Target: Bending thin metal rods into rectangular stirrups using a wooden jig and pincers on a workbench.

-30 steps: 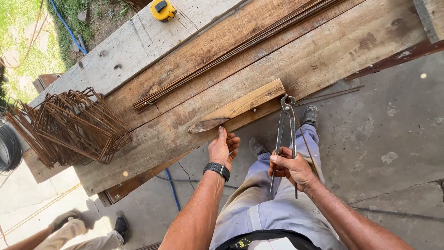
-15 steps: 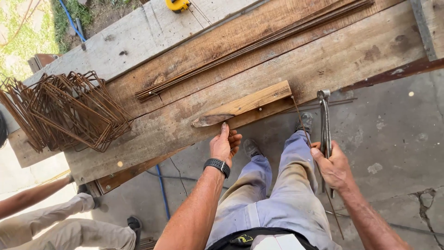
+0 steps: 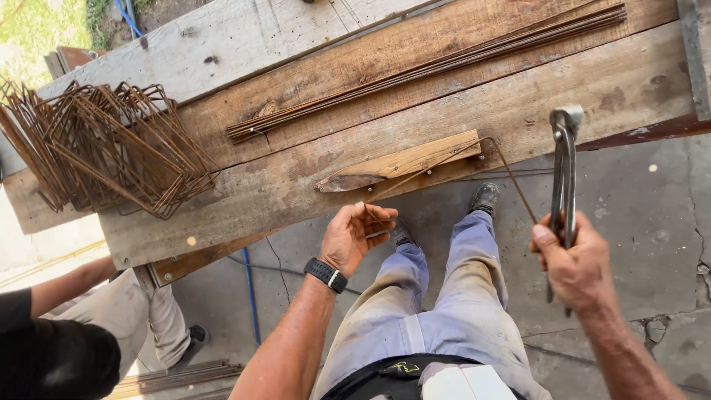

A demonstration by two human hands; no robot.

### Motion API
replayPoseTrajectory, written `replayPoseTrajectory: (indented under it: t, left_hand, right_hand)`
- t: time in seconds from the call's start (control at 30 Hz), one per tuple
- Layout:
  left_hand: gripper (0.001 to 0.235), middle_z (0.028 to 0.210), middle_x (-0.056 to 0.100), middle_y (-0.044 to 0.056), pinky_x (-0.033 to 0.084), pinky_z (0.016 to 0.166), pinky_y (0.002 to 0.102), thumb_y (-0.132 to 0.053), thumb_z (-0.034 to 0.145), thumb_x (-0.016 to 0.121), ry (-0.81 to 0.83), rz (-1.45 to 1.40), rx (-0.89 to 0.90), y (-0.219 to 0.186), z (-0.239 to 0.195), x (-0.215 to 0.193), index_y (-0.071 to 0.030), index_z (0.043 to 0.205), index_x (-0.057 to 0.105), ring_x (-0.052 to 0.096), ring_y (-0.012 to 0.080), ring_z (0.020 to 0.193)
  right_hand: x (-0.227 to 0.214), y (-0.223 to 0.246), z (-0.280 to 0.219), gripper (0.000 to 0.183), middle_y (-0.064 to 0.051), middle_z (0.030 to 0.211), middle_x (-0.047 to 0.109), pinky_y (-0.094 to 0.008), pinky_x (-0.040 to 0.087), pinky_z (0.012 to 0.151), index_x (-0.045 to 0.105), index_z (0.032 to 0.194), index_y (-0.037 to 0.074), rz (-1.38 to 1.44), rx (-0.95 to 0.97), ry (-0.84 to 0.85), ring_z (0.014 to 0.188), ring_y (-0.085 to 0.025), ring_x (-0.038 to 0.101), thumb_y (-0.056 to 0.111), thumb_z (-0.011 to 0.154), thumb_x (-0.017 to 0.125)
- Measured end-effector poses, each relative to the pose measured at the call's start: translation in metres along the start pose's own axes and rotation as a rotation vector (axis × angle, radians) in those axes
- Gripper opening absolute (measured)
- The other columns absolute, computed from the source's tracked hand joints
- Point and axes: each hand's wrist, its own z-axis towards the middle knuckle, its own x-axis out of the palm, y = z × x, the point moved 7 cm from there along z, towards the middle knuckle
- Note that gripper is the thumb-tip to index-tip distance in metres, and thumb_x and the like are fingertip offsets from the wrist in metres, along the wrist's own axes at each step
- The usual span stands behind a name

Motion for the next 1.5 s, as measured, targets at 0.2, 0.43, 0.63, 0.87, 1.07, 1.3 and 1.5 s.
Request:
replayPoseTrajectory:
  t: [0.2, 0.43, 0.63, 0.87, 1.07, 1.3, 1.5]
  left_hand:
    - [0.049, 0.116, 0.072, 0.022, 0.056, 0.096, 0.037, 0.01, 0.07, 0.044, 0.226, 0.264, -0.111, 0.017, 0.0, 0.021, 0.004, 0.112, 0.069, 0.068, 0.0295, 0.108]
    - [0.028, 0.101, 0.075, 0.012, 0.059, 0.077, 0.027, -0.024, 0.102, 0.058, -0.003, 0.064, 0.0, 0.053, 0.045, 0.057, -0.003, 0.116, 0.07, 0.072, 0.0201, 0.085]
    - [0.03, 0.078, 0.069, 0.004, 0.059, 0.06, 0.031, -0.037, 0.104, 0.056, -0.176, -0.018, -0.005, 0.084, 0.069, 0.056, -0.011, 0.092, 0.066, 0.07, 0.0183, 0.065]
    - [0.032, 0.07, 0.06, 0.002, 0.057, 0.05, 0.03, -0.038, 0.104, 0.055, -0.301, -0.049, -0.037, 0.092, 0.081, 0.052, -0.011, 0.088, 0.063, 0.06, 0.0142, 0.052]
    - [0.033, 0.069, 0.06, 0.003, 0.058, 0.05, 0.032, -0.034, 0.106, 0.05, -0.323, -0.017, -0.058, 0.094, 0.088, 0.051, -0.01, 0.087, 0.062, 0.058, 0.014, 0.05]
    - [0.048, 0.07, 0.065, 0.006, 0.06, 0.052, 0.032, -0.051, 0.095, 0.06, -0.417, -0.057, -0.058, 0.081, 0.095, 0.057, -0.004, 0.087, 0.07, 0.062, 0.0157, 0.054]
    - [0.052, 0.069, 0.066, 0.004, 0.058, 0.048, 0.029, -0.053, 0.097, 0.057, -0.404, -0.07, -0.074, 0.084, 0.102, 0.059, -0.004, 0.087, 0.071, 0.061, 0.0136, 0.052]
  right_hand:
    - [-0.031, 0.056, 0.07, 0.018, -0.006, 0.078, 0.073, -0.036, 0.051, 0.068, 0.069, 0.098, 0.01, -0.655, -0.177, 0.261, 0.067, -0.023, 0.062, 0.024, 0.098, 0.059]
    - [0.004, 0.109, 0.113, 0.025, -0.013, 0.086, 0.072, -0.04, 0.044, 0.072, 0.065, 0.1, 0.013, -1.016, -0.117, 0.443, 0.077, -0.03, 0.062, 0.034, 0.096, 0.054]
    - [0.018, 0.099, 0.155, 0.028, -0.019, 0.088, 0.072, -0.048, 0.045, 0.068, 0.063, 0.111, 0.013, -1.109, -0.242, 0.413, 0.081, -0.041, 0.064, 0.037, 0.098, 0.057]
    - [0.021, 0.079, 0.182, 0.027, -0.018, 0.087, 0.069, -0.048, 0.046, 0.067, 0.061, 0.103, 0.01, -1.074, -0.404, 0.354, 0.079, -0.039, 0.064, 0.035, 0.094, 0.064]
    - [0.013, 0.058, 0.188, 0.03, -0.014, 0.095, 0.067, -0.049, 0.047, 0.078, 0.063, 0.098, 0.007, -1.018, -0.631, 0.209, 0.097, -0.038, 0.057, 0.036, 0.092, 0.071]
    - [-0.004, 0.054, 0.194, 0.037, -0.014, 0.088, 0.061, -0.047, 0.044, 0.075, 0.058, 0.09, 0.006, -0.926, -0.66, 0.202, 0.089, -0.037, 0.054, 0.038, 0.09, 0.078]
    - [-0.066, 0.086, 0.161, 0.043, -0.028, 0.09, 0.074, -0.051, 0.047, 0.078, 0.059, 0.108, 0.012, -1.151, -0.103, 0.358, 0.09, -0.05, 0.067, 0.053, 0.099, 0.051]
